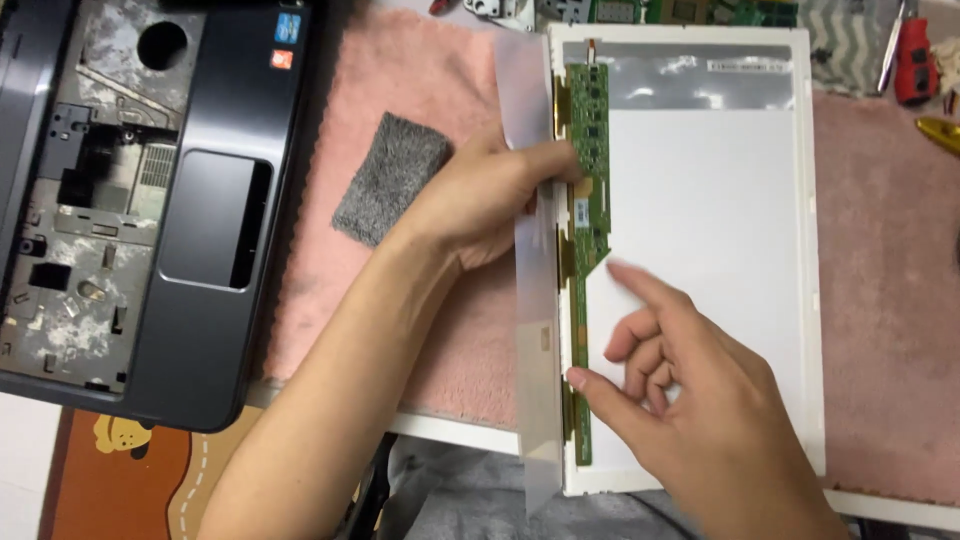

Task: The person handles a laptop screen and a white plastic frame on a cluttered workbench. They align the frame with the screen, flip the assembly to access the back, and use a small metal tool to pry and adjust a ribbon cable on the circuit board. The person then flips the screen back over and continues to manipulate the components.

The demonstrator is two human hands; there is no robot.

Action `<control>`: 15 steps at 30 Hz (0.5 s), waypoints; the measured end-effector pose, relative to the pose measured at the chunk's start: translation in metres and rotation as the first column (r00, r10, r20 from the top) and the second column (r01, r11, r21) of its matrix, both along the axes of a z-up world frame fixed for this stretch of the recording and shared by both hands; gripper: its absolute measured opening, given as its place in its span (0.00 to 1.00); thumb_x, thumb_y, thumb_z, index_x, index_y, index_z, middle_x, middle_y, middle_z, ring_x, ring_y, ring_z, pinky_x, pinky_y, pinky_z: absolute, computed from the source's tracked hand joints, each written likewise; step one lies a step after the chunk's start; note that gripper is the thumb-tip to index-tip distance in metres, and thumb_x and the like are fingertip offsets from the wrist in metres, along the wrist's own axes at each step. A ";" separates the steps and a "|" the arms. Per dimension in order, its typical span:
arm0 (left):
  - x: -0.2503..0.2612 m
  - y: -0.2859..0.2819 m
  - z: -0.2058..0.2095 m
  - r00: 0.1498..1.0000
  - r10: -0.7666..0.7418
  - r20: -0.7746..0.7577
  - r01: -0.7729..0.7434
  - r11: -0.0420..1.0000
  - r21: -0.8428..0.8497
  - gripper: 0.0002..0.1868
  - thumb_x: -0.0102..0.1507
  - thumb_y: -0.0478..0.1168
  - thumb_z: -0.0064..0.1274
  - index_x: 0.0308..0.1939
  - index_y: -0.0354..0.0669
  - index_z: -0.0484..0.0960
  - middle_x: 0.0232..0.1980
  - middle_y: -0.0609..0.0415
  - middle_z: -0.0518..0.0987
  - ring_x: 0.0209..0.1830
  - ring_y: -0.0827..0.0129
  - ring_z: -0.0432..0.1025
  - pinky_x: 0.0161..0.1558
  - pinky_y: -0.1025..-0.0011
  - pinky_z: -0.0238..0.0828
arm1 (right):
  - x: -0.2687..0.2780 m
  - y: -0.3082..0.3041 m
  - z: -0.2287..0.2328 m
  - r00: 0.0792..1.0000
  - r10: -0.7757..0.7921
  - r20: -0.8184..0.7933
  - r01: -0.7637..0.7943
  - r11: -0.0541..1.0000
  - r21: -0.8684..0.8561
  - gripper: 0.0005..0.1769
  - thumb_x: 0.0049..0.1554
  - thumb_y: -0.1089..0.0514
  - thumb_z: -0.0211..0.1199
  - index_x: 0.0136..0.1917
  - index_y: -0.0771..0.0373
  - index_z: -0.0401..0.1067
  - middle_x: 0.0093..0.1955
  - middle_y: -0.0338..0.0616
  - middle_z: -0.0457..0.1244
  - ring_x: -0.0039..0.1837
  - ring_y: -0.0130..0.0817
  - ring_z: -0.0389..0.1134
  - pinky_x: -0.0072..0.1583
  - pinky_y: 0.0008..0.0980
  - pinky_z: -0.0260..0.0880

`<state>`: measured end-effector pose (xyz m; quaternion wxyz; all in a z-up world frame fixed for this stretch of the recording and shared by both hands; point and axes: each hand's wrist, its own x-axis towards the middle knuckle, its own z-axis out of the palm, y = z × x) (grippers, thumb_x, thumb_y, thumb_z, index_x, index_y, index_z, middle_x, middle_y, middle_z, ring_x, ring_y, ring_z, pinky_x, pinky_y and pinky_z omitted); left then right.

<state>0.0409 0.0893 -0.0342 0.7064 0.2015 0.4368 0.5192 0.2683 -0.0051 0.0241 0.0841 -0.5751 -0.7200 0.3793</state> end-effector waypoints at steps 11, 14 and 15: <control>0.007 0.010 -0.009 0.997 0.077 0.025 -0.078 0.996 0.051 0.11 0.54 0.17 0.51 0.29 0.35 0.72 0.26 0.42 0.73 0.22 0.59 0.74 0.20 0.61 0.78 | 0.027 -0.084 -0.034 0.964 -0.257 0.063 0.262 0.961 -0.089 0.09 0.52 0.49 0.90 0.45 0.51 0.95 0.29 0.31 0.57 0.29 0.26 0.49 0.37 0.26 0.56; 0.006 0.010 -0.012 0.997 0.075 -0.004 -0.075 0.996 0.054 0.13 0.53 0.17 0.51 0.28 0.37 0.70 0.25 0.45 0.70 0.21 0.61 0.70 0.20 0.61 0.76 | 0.015 -0.086 -0.023 0.937 -0.327 0.124 0.345 0.922 -0.176 0.07 0.57 0.49 0.87 0.44 0.51 0.94 0.27 0.33 0.56 0.29 0.27 0.51 0.39 0.27 0.57; 0.006 0.010 -0.015 0.997 0.073 -0.003 -0.073 0.996 0.058 0.13 0.53 0.17 0.51 0.28 0.37 0.70 0.25 0.45 0.70 0.21 0.61 0.70 0.20 0.61 0.76 | 0.014 -0.086 -0.021 0.936 -0.329 0.124 0.346 0.922 -0.172 0.07 0.57 0.49 0.87 0.44 0.51 0.94 0.27 0.33 0.56 0.29 0.27 0.51 0.39 0.27 0.57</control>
